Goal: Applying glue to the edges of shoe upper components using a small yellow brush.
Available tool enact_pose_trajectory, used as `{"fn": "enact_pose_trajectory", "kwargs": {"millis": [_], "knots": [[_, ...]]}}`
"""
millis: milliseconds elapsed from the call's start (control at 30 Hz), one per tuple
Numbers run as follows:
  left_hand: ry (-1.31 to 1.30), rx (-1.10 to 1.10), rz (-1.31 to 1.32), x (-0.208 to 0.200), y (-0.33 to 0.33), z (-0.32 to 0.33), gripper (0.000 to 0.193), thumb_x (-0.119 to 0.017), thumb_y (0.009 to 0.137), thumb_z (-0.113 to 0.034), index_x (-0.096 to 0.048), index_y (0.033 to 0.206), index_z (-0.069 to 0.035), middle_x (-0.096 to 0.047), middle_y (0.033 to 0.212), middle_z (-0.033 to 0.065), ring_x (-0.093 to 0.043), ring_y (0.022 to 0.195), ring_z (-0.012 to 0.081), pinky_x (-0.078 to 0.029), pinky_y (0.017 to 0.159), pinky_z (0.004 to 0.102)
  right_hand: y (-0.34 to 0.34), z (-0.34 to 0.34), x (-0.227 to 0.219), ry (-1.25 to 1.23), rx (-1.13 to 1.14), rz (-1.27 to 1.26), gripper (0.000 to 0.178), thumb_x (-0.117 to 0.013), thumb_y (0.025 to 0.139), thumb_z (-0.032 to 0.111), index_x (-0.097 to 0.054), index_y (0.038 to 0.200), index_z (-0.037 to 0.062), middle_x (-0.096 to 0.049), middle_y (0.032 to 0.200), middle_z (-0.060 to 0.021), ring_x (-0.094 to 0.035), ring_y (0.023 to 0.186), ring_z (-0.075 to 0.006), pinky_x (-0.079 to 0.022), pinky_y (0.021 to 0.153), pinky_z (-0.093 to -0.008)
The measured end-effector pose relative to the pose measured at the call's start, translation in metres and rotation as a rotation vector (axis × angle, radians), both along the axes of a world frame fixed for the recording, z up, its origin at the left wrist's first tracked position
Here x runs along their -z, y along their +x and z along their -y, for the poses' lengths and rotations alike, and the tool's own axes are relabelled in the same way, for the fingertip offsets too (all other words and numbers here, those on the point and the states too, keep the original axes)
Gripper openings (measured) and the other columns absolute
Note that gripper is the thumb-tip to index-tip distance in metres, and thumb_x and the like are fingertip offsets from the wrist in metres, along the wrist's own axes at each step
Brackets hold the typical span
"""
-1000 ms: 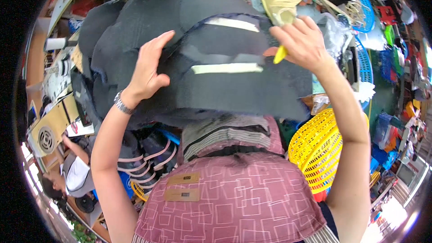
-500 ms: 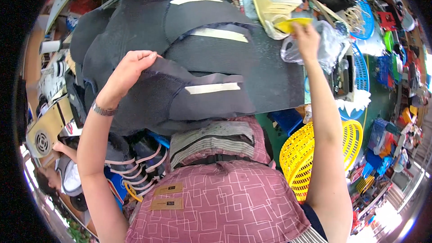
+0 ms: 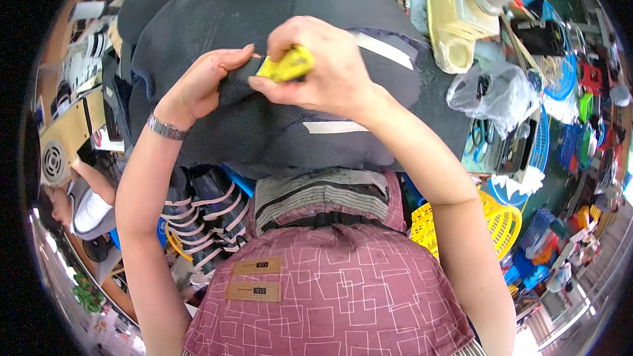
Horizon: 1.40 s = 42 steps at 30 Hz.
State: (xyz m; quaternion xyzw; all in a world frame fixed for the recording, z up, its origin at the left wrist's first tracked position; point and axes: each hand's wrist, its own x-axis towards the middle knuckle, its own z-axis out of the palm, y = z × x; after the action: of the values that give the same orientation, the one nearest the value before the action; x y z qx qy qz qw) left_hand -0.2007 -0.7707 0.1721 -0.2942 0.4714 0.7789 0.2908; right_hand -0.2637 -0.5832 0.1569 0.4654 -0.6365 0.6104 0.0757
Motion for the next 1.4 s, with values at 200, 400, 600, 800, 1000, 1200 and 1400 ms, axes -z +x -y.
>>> {"fn": "enact_pose_trajectory", "kwargs": {"millis": [200,400,600,800,1000,1200,1400], "knots": [[-0.016,0.017,-0.096,-0.015,0.014,0.016,0.028,-0.049,0.09,-0.023,-0.063,0.088,0.001,-0.063,0.086,0.0035,-0.057,0.074,0.0098,-0.046,0.071,0.0234,0.022,-0.054,0.019,0.351,-0.03,0.175,0.026,-0.072,0.063,0.013,-0.049,0.074,0.0077,-0.056,0.071,-0.0057,-0.058,0.064,-0.017,-0.047,0.058,-0.0275],[-0.662,0.113,-0.575,-0.126,0.046,0.038,0.032,-0.041,0.089,-0.019,-0.062,0.094,0.005,-0.063,0.096,0.0112,-0.057,0.09,0.0164,-0.04,0.085,0.0252,-0.008,-0.104,-0.027,-0.107,0.161,0.525,0.022,-0.056,0.075,0.013,-0.046,0.093,0.0043,-0.054,0.088,-0.0117,-0.051,0.08,-0.0172,-0.042,0.076,-0.031],[-0.756,-0.717,-0.473,-0.202,0.188,0.262,0.04,-0.044,0.092,-0.024,-0.043,0.124,0.001,-0.048,0.124,0.013,-0.046,0.113,0.0216,-0.035,0.097,0.0347,-0.054,-0.11,-0.027,0.132,0.304,0.66,0.024,-0.057,0.076,0.015,-0.051,0.097,0.0058,-0.052,0.081,-0.0028,-0.052,0.08,-0.0126,-0.041,0.073,-0.0275],[-1.311,-0.629,-0.409,-0.138,0.206,0.327,0.053,-0.05,0.089,-0.032,-0.035,0.131,-0.003,-0.036,0.135,0.0117,-0.036,0.122,0.0241,-0.025,0.103,0.0349,-0.043,-0.073,-0.02,0.907,0.274,-0.395,0.028,-0.067,0.067,0.024,-0.053,0.085,0.0078,-0.055,0.072,-0.0062,-0.055,0.069,-0.0228,-0.045,0.06,-0.0324],[-1.755,0.247,-1.197,-0.061,0.006,0.026,0.069,-0.061,0.071,-0.02,-0.034,0.131,-0.003,-0.039,0.131,0.0172,-0.034,0.125,0.031,-0.026,0.102,0.0404,-0.007,-0.076,0.006,1.157,0.175,-0.289,0.048,-0.067,0.065,0.027,-0.053,0.106,0.0062,-0.058,0.071,-0.0063,-0.057,0.071,-0.023,-0.046,0.06,-0.0352],[-1.631,0.532,-1.233,0.034,-0.083,-0.045,0.043,-0.054,0.069,-0.007,-0.054,0.112,-0.006,-0.055,0.112,0.0159,-0.051,0.107,0.0294,-0.039,0.091,0.0426,0.018,-0.068,0.008,1.296,0.239,-0.161,0.063,-0.061,0.074,0.029,-0.038,0.13,0.0134,-0.06,0.068,-0.0093,-0.059,0.065,-0.0245,-0.047,0.053,-0.0348],[-1.463,0.144,-1.546,-0.111,-0.041,-0.038,0.035,-0.055,0.071,0.002,-0.058,0.106,0.003,-0.063,0.101,0.0157,-0.062,0.091,0.0273,-0.048,0.083,0.0315,0.003,-0.113,0.064,0.633,0.604,-0.265,0.046,-0.055,0.079,0.027,-0.046,0.121,0.0114,-0.059,0.071,-0.014,-0.058,0.063,-0.0251,-0.049,0.058,-0.0375]]}}
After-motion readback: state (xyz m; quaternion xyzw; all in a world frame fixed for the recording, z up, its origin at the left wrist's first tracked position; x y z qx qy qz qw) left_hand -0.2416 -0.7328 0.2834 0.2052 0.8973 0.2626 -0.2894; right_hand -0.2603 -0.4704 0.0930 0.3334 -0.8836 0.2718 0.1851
